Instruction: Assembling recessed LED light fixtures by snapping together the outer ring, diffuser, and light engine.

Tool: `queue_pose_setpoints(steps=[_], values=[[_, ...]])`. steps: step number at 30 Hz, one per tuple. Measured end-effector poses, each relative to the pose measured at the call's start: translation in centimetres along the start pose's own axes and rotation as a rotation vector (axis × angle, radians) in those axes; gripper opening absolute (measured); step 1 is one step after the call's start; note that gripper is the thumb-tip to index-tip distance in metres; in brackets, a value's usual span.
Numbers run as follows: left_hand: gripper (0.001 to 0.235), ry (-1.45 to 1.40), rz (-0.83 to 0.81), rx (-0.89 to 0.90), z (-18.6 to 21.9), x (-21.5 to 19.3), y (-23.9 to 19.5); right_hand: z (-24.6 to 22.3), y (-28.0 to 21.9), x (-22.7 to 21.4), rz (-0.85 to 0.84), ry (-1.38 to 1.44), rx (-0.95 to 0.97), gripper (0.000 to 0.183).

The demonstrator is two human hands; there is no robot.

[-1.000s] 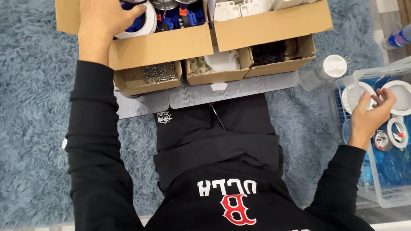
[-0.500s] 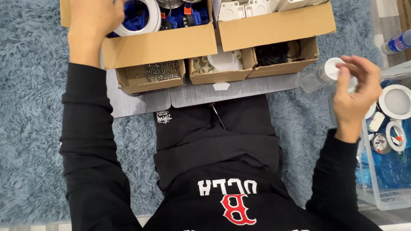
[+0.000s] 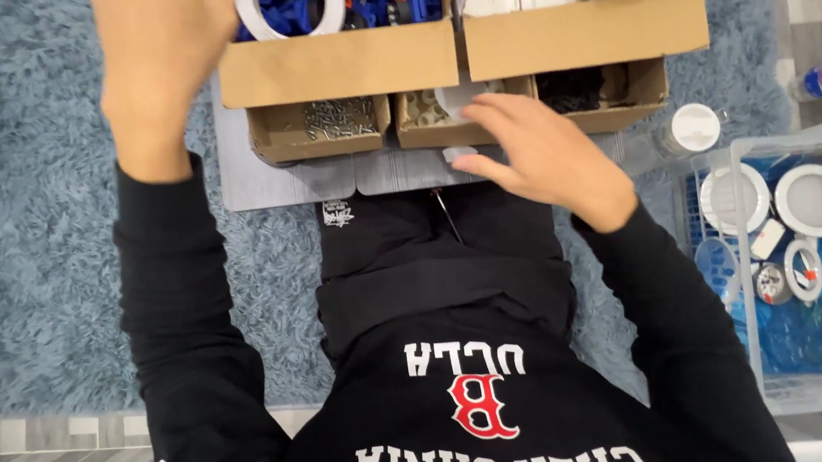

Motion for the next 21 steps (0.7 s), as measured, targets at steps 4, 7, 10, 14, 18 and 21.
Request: queue_pose_setpoints(steps=[4,7,10,14,18,21], values=[[0.018,-0.071,0.045,0.035,3.1,-1.0,0.8,0.8,3.1,2.5,-0.226,-0.030,0.170,0.073],[0.015,-0.299,0.055,0.072,6.0,0.9,1.0,2.1,4.7,4.4,-0.308,-0.074,0.260,0.079],[0.011,-0.181,0.107,0.118,8.1,3.3,0.2,3.7,5.3,6.2,-0.372,-0.147,0.324,0.094],[0.012,-0.267,0.115,0.117,10.0,4.4,-1.0,5.0,5.2,7.4,-0.242,-0.215,0.276,0.091],[0.013,-0.339,0.127,0.100,11.1,4.6,-2.5,5.6,3.7,7.6,0.001,-0.354,0.058,0.072],[0.015,-0.374,0.106,0.084,12.4,4.8,-3.6,1.9,2.7,3.5,0.092,-0.414,-0.098,0.039]])
Point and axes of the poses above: each hand's wrist, its own y-axis towards the middle knuckle, its own x-axis out of the palm, z = x × y, the point moved 1 cm from there along y, towards the middle knuckle, and after that the axes turned 3 degrees about z, right-handed, at the moved point
